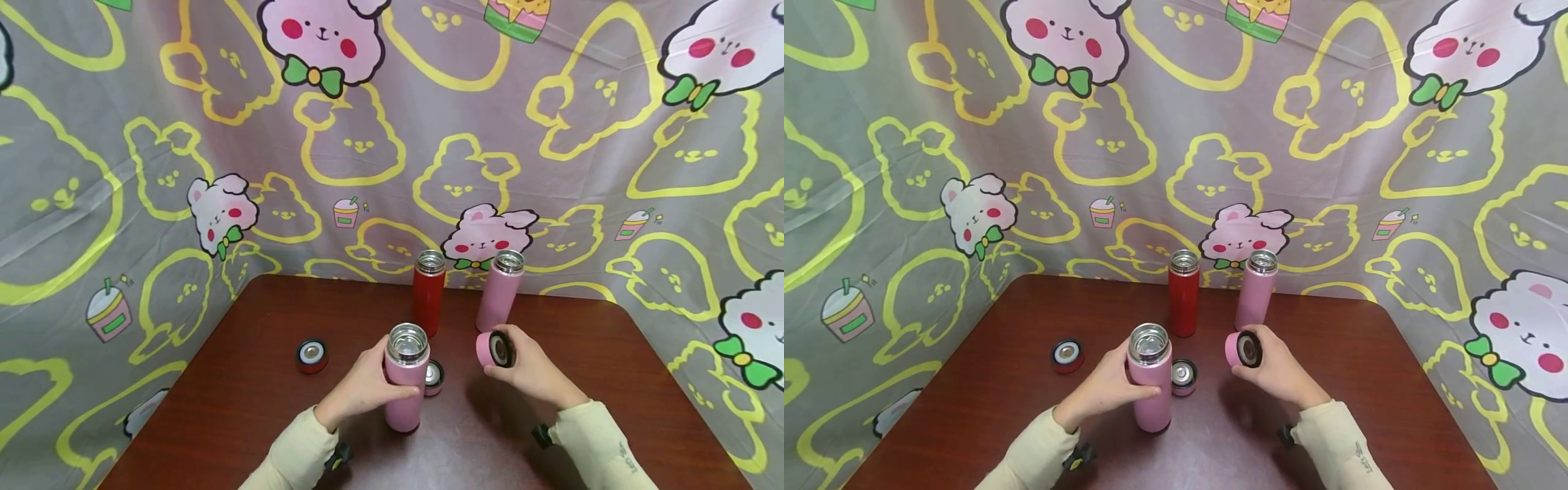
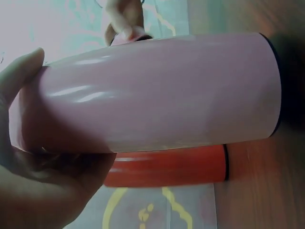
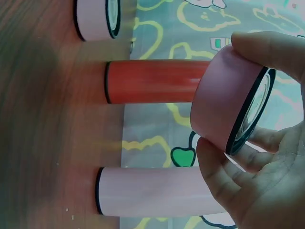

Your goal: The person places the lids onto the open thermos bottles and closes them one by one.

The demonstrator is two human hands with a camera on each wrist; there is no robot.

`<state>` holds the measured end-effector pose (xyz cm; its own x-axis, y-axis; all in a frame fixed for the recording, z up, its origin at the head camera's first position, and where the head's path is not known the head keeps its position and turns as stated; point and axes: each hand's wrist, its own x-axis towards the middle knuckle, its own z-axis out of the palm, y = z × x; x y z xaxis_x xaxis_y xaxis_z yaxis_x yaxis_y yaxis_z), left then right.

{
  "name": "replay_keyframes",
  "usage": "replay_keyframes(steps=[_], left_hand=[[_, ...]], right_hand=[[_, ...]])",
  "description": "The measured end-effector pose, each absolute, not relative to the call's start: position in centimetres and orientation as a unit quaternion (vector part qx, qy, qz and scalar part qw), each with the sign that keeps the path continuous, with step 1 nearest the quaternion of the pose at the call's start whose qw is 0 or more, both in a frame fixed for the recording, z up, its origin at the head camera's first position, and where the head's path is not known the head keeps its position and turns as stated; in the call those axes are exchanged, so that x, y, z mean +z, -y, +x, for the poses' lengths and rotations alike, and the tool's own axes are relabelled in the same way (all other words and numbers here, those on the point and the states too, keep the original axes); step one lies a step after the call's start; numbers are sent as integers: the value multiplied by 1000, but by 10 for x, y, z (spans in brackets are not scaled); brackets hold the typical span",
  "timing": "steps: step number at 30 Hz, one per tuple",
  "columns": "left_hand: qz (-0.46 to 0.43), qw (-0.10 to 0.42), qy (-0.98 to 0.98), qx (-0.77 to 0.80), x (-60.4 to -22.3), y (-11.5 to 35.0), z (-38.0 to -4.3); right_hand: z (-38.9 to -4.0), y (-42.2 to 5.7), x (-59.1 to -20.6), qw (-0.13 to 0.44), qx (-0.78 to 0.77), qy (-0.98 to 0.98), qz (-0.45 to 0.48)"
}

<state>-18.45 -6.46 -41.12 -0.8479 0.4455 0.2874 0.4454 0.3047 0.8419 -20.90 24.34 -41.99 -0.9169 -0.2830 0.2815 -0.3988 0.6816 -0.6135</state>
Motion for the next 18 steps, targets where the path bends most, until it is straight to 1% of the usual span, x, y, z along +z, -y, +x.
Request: replay_keyframes(steps=[8, 12, 18], left_hand=[[315, 14, -790, 525, -420, 48, -182], [325, 23, -787, 523, -422, 39, -181], [341, 18, -787, 514, -422, 29, -181]], right_hand=[[-213, -238, -413, 77, 374, 904, 194], [-214, -237, -411, 90, 371, 901, 208], [-216, -235, -406, 107, 382, 892, 217]])
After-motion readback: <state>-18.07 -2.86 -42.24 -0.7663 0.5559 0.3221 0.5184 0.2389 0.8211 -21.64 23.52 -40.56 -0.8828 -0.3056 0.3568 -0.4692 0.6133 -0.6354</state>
